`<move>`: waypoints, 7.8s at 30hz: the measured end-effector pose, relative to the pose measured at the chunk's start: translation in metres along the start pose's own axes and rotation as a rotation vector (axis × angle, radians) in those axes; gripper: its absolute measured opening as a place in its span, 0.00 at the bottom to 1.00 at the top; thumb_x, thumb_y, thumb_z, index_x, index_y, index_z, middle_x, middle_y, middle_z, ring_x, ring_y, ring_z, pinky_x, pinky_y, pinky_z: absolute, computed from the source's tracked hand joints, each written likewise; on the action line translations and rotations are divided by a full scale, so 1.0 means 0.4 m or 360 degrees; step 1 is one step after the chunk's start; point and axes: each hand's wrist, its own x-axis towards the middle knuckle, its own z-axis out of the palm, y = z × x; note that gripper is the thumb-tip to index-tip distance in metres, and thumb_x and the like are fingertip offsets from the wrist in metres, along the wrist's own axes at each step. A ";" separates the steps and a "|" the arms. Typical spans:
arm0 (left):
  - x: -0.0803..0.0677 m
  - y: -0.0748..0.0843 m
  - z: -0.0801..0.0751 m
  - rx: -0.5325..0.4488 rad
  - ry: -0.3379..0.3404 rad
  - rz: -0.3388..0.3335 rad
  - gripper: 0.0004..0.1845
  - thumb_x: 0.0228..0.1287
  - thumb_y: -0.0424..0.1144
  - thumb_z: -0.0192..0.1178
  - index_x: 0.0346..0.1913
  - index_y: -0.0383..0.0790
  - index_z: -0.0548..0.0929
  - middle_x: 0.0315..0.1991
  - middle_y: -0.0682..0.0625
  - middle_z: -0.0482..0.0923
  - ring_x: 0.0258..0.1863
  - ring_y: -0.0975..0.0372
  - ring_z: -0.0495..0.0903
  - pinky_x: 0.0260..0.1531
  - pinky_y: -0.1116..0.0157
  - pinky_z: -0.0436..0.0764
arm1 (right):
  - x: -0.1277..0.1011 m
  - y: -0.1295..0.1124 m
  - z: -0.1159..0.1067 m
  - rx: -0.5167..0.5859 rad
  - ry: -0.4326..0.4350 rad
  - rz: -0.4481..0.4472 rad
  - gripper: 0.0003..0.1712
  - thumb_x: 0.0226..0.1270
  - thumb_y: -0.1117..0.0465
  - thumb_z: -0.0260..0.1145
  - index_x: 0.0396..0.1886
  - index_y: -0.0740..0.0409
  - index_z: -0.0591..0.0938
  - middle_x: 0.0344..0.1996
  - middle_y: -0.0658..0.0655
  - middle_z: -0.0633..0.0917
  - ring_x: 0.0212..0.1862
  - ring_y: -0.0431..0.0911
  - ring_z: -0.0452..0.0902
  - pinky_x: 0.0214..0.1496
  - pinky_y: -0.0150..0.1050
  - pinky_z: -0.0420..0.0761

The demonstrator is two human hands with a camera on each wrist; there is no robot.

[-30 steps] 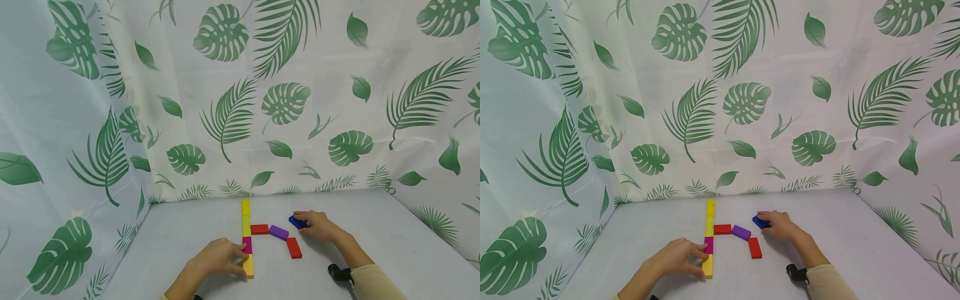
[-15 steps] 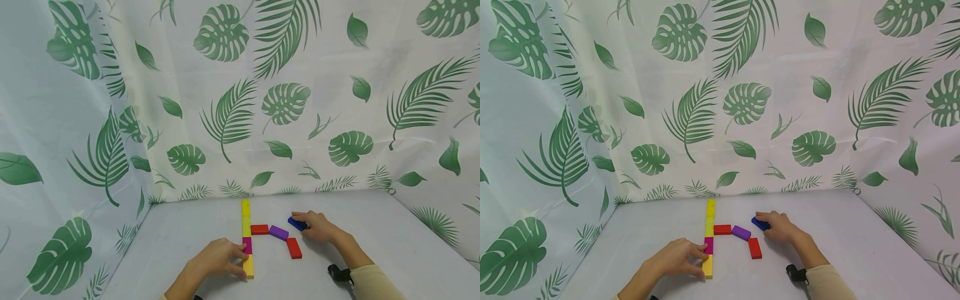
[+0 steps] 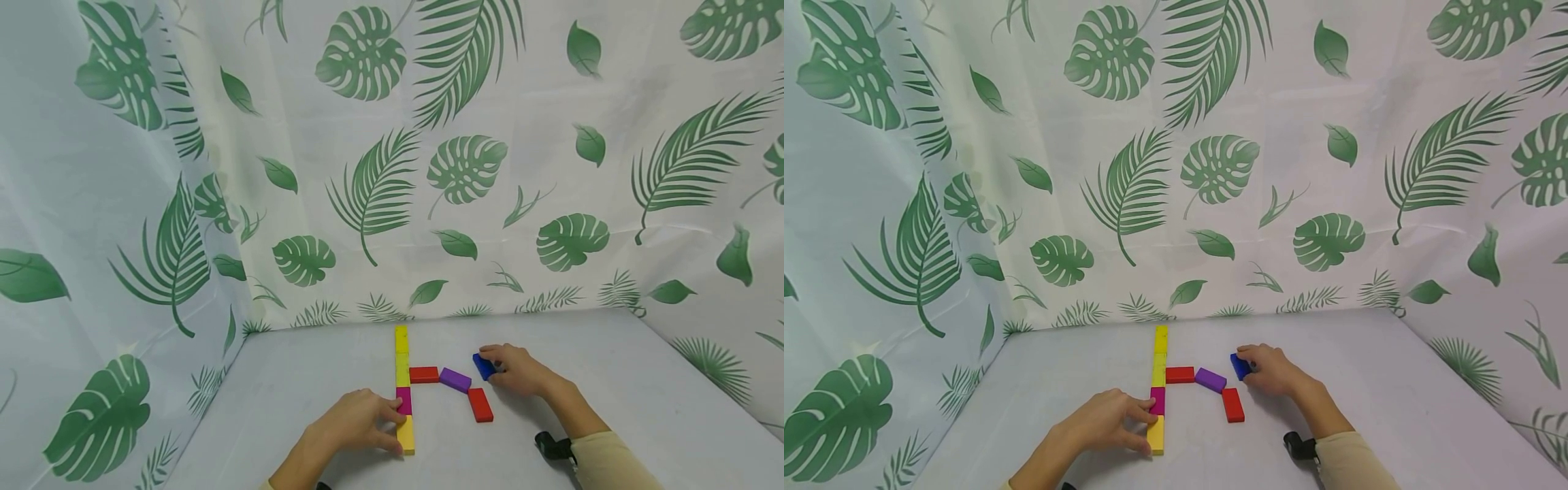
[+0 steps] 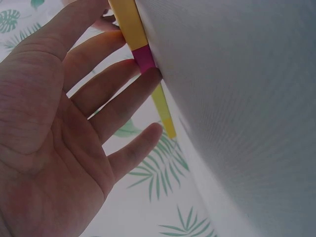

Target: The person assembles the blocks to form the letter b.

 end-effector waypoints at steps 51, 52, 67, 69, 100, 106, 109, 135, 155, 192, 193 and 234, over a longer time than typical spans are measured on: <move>-0.001 0.002 -0.002 -0.0006 -0.0002 -0.0010 0.30 0.42 0.67 0.68 0.52 0.65 0.83 0.57 0.64 0.77 0.58 0.67 0.75 0.56 0.60 0.74 | 0.001 0.009 -0.001 -0.0176 0.0069 -0.0110 0.17 0.56 0.60 0.73 0.47 0.46 0.85 0.41 0.43 0.82 0.48 0.44 0.74 0.52 0.54 0.71; -0.001 0.002 -0.002 -0.0007 -0.0001 -0.0011 0.30 0.42 0.67 0.68 0.52 0.65 0.83 0.57 0.64 0.77 0.58 0.67 0.75 0.56 0.60 0.74 | 0.001 0.008 -0.003 -0.0169 0.0076 -0.0111 0.17 0.56 0.60 0.73 0.47 0.46 0.85 0.41 0.43 0.82 0.48 0.45 0.74 0.52 0.55 0.70; -0.001 0.004 -0.005 0.0005 0.0009 0.0003 0.30 0.42 0.67 0.69 0.52 0.64 0.83 0.57 0.63 0.77 0.58 0.66 0.75 0.56 0.60 0.74 | 0.000 -0.027 -0.025 -0.0107 0.0168 -0.0177 0.17 0.57 0.60 0.73 0.47 0.44 0.84 0.44 0.44 0.81 0.49 0.45 0.75 0.51 0.49 0.77; -0.001 0.003 -0.005 0.0005 0.0014 0.0008 0.30 0.42 0.67 0.69 0.52 0.64 0.83 0.57 0.63 0.77 0.58 0.66 0.75 0.56 0.60 0.74 | -0.001 -0.037 -0.028 -0.0067 0.0144 -0.0193 0.17 0.57 0.60 0.73 0.47 0.45 0.84 0.43 0.44 0.81 0.49 0.45 0.75 0.50 0.48 0.79; 0.003 -0.001 0.003 -0.0023 -0.0025 -0.0037 0.29 0.41 0.69 0.67 0.51 0.68 0.83 0.57 0.66 0.76 0.58 0.67 0.75 0.56 0.58 0.74 | -0.036 -0.177 -0.030 0.0191 -0.0333 -0.0362 0.18 0.55 0.53 0.74 0.47 0.38 0.84 0.41 0.37 0.80 0.50 0.41 0.74 0.49 0.45 0.81; 0.003 -0.001 0.002 -0.0018 -0.0024 -0.0029 0.29 0.41 0.69 0.67 0.51 0.67 0.83 0.57 0.65 0.76 0.58 0.67 0.75 0.57 0.58 0.74 | -0.035 -0.190 -0.019 0.0214 -0.0416 -0.0372 0.16 0.56 0.54 0.74 0.45 0.36 0.84 0.40 0.38 0.81 0.48 0.39 0.74 0.51 0.47 0.80; 0.002 0.000 0.001 -0.0016 -0.0013 -0.0016 0.29 0.42 0.68 0.67 0.51 0.66 0.84 0.57 0.64 0.76 0.59 0.67 0.74 0.57 0.58 0.74 | -0.036 -0.193 -0.014 0.0198 -0.0431 -0.0401 0.16 0.56 0.54 0.74 0.44 0.36 0.84 0.39 0.38 0.81 0.47 0.38 0.75 0.52 0.48 0.79; 0.001 0.005 -0.006 -0.0050 -0.0009 -0.0007 0.29 0.43 0.67 0.68 0.51 0.64 0.84 0.57 0.64 0.77 0.59 0.68 0.74 0.58 0.58 0.74 | -0.038 -0.217 0.041 0.0184 -0.0655 -0.0420 0.14 0.53 0.56 0.76 0.40 0.38 0.86 0.35 0.39 0.82 0.39 0.38 0.76 0.41 0.30 0.78; 0.004 0.002 -0.003 -0.0046 -0.0034 -0.0015 0.29 0.42 0.67 0.68 0.51 0.65 0.83 0.57 0.64 0.77 0.59 0.68 0.74 0.57 0.59 0.74 | -0.060 -0.236 0.027 0.0181 -0.0740 -0.0418 0.13 0.53 0.60 0.75 0.38 0.40 0.87 0.33 0.38 0.83 0.35 0.37 0.77 0.37 0.31 0.78; 0.002 0.000 -0.002 -0.0030 -0.0015 0.0002 0.30 0.42 0.67 0.68 0.52 0.65 0.83 0.57 0.64 0.77 0.59 0.67 0.74 0.58 0.58 0.73 | -0.072 -0.225 0.015 0.0121 -0.0695 -0.0356 0.14 0.52 0.61 0.76 0.36 0.37 0.87 0.32 0.38 0.83 0.35 0.37 0.76 0.37 0.31 0.77; 0.002 0.000 -0.002 -0.0029 -0.0016 0.0003 0.30 0.42 0.67 0.68 0.52 0.65 0.83 0.57 0.64 0.77 0.59 0.67 0.74 0.58 0.58 0.73 | -0.072 -0.225 0.015 0.0120 -0.0694 -0.0354 0.14 0.52 0.61 0.76 0.36 0.37 0.87 0.32 0.38 0.83 0.35 0.37 0.76 0.37 0.31 0.77; 0.001 0.000 -0.004 -0.0034 -0.0014 0.0005 0.30 0.42 0.67 0.69 0.52 0.65 0.83 0.57 0.64 0.76 0.59 0.67 0.74 0.59 0.58 0.73 | -0.080 -0.231 0.003 0.0107 -0.0654 -0.0325 0.13 0.51 0.61 0.76 0.35 0.40 0.87 0.30 0.40 0.82 0.33 0.39 0.75 0.34 0.32 0.77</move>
